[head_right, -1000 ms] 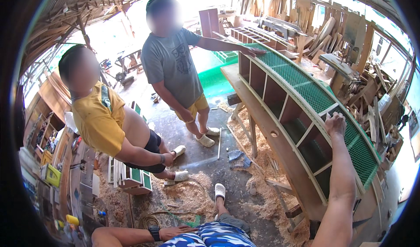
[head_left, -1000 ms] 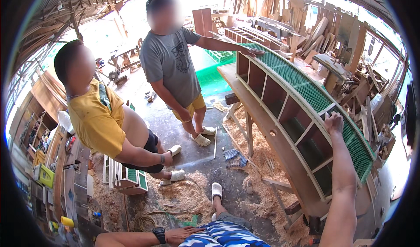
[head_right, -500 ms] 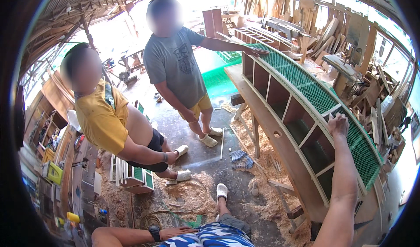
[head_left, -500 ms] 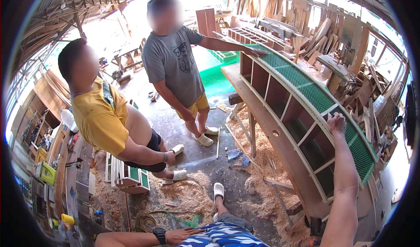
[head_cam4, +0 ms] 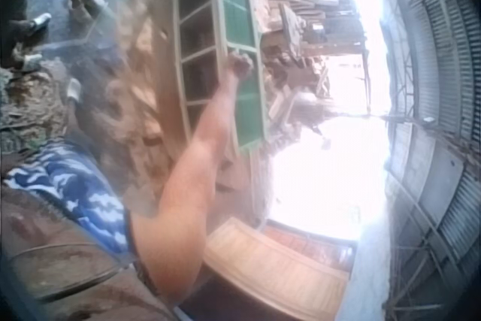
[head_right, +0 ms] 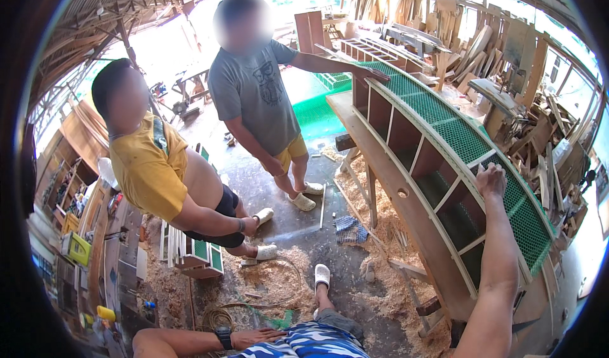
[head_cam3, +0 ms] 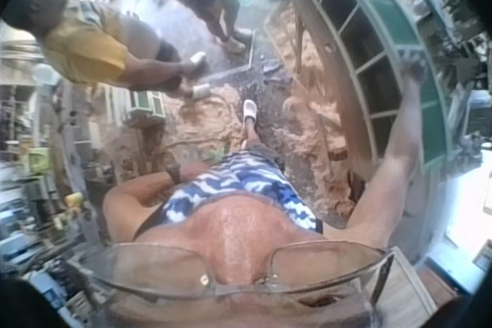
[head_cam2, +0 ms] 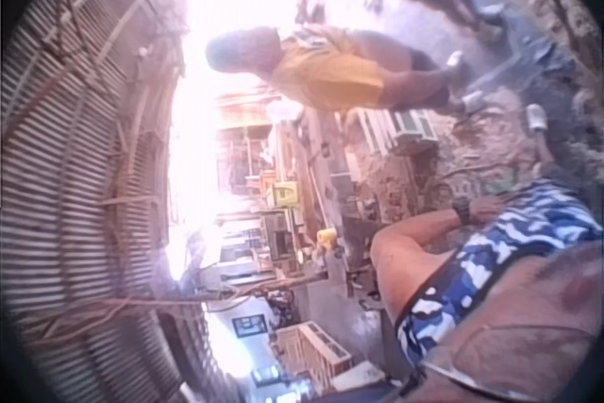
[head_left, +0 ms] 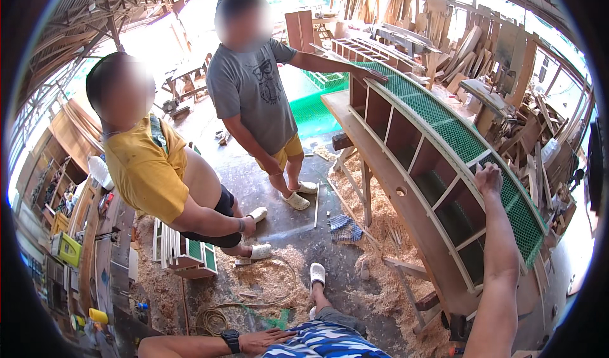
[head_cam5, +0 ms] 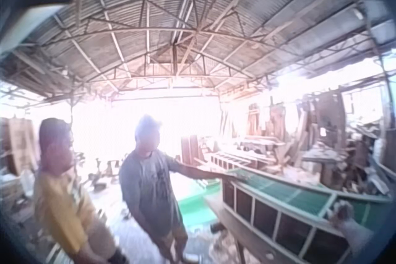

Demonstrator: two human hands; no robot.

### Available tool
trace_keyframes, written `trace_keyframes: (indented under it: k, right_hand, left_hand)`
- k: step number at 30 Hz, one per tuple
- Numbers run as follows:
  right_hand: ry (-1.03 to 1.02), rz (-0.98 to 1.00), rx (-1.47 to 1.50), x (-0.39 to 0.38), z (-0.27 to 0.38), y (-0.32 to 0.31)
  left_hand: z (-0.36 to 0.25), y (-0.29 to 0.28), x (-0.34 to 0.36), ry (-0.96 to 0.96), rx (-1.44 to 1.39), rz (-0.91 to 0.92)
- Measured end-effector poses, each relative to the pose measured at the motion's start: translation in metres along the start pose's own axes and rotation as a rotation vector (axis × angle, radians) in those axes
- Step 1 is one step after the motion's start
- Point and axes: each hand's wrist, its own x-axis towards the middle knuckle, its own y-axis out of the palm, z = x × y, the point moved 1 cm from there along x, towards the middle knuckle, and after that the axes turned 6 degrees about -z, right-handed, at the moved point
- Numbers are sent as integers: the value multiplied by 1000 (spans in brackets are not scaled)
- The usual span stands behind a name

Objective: Assembling a wooden structure with green wire mesh using a hammer, nails, and a handsaw.

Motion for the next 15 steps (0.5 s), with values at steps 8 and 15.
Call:
trace_keyframes:
  k: [8, 15]
  right_hand:
    - [-23, 36, -11, 1, 1, -1]
    - [14, 16, -5, 1, 0, 2]
  left_hand:
    - [-16, -9, 5, -67, -10, 32]
    - [-31, -21, 13, 80, -12, -48]
